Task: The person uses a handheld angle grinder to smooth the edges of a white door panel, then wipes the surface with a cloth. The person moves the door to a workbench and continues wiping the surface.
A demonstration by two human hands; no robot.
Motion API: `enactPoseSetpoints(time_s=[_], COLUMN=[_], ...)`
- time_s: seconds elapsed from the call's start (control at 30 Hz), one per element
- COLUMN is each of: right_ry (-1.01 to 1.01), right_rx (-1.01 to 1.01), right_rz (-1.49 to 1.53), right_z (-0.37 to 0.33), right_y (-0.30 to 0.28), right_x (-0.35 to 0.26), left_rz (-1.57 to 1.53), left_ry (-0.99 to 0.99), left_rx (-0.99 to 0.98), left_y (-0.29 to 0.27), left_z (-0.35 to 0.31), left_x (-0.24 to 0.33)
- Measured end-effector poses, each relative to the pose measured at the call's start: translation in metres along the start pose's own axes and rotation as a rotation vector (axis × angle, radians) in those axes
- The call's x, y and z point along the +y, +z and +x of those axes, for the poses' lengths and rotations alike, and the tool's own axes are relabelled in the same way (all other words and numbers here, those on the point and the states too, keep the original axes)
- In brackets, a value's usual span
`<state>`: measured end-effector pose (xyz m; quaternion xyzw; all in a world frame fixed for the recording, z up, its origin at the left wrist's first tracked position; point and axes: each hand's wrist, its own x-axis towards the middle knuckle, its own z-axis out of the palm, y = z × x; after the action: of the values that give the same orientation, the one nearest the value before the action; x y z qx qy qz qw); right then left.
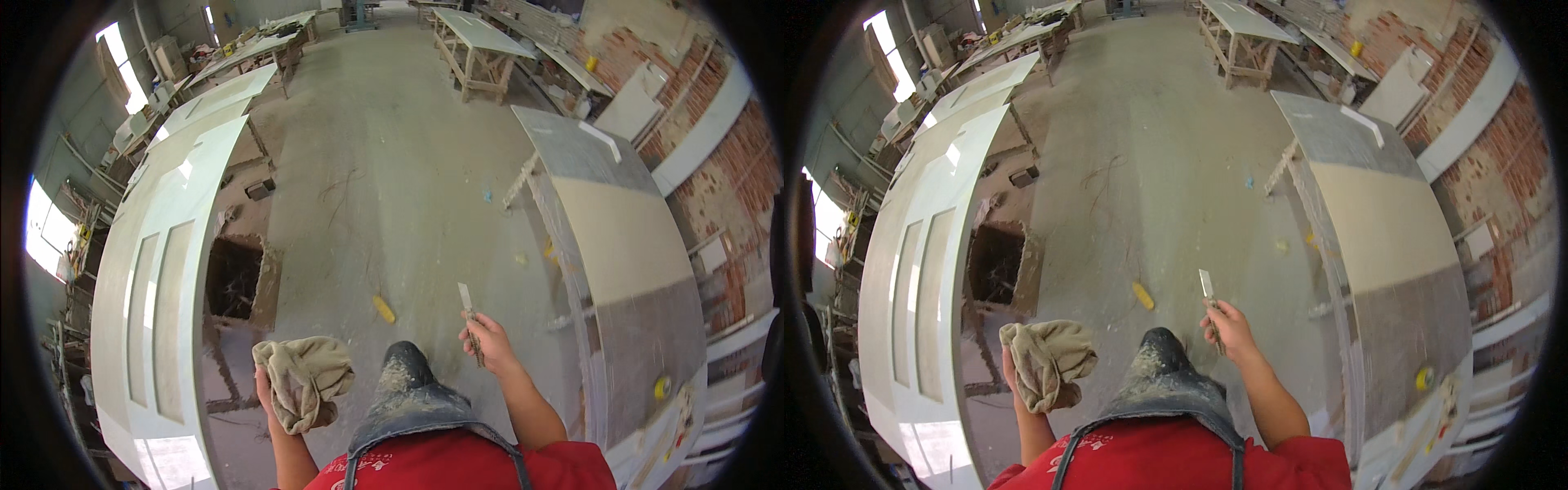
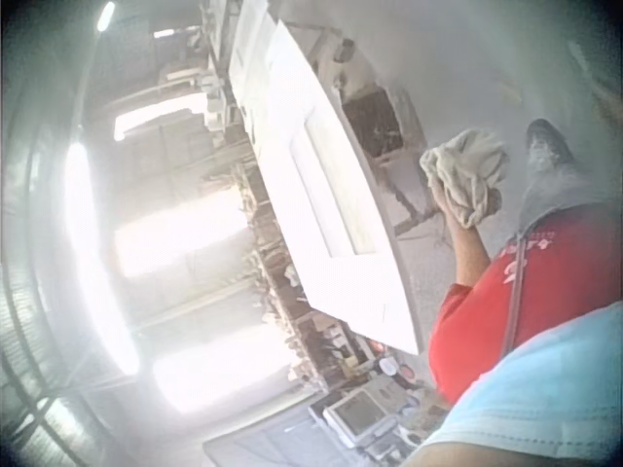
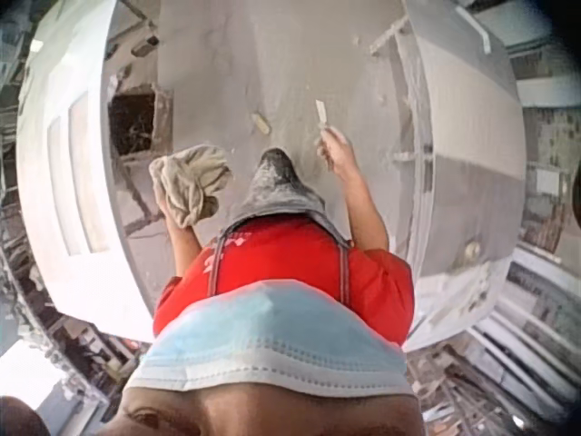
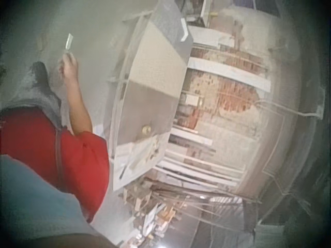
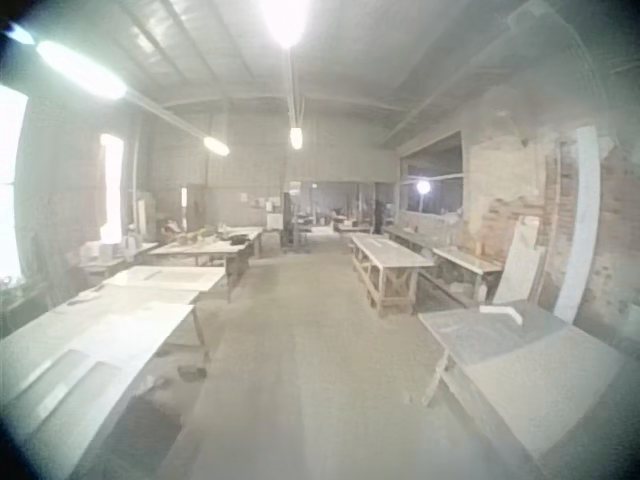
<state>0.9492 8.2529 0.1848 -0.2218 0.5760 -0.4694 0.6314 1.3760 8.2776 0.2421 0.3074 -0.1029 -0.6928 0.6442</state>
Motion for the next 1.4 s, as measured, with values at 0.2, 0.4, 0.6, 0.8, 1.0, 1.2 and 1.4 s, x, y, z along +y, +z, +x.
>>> enactPoseSetpoints(time_s=[0.2,0.4,0.6,0.8,1.0,1.2,1.4], right_ry=[-0.020,0.148,0.087,0.094,-0.053,-0.155,0.004], right_rx=[0.108,0.281,0.339,0.186,-0.071,0.016,0.238], right_rz=[0.017,0.112,0.211,0.170,-0.065,-0.168,0.096], right_z=[0.203,0.338,0.560,0.822,1.022,1.258,1.400], right_y=[-0.051,-0.093,-0.122,-0.065,0.007,0.006,0.001], right_x=[-0.091,-0.198,-0.290,-0.432,-0.682,-0.802,-0.894], left_rz=[0.020,-0.015,0.109,0.226,0.235,0.191,0.065], left_ry=[0.067,-0.135,-0.127,0.061,0.304,0.322,-0.012], left_rx=[0.080,-0.060,-0.116,0.035,0.037,0.062,-0.106], left_y=[0.034,0.208,0.329,0.385,0.445,0.453,0.666], left_z=[0.242,0.482,0.726,0.934,1.097,1.384,1.642], left_x=[-0.087,-0.126,-0.153,-0.149,-0.105,-0.125,-0.142])
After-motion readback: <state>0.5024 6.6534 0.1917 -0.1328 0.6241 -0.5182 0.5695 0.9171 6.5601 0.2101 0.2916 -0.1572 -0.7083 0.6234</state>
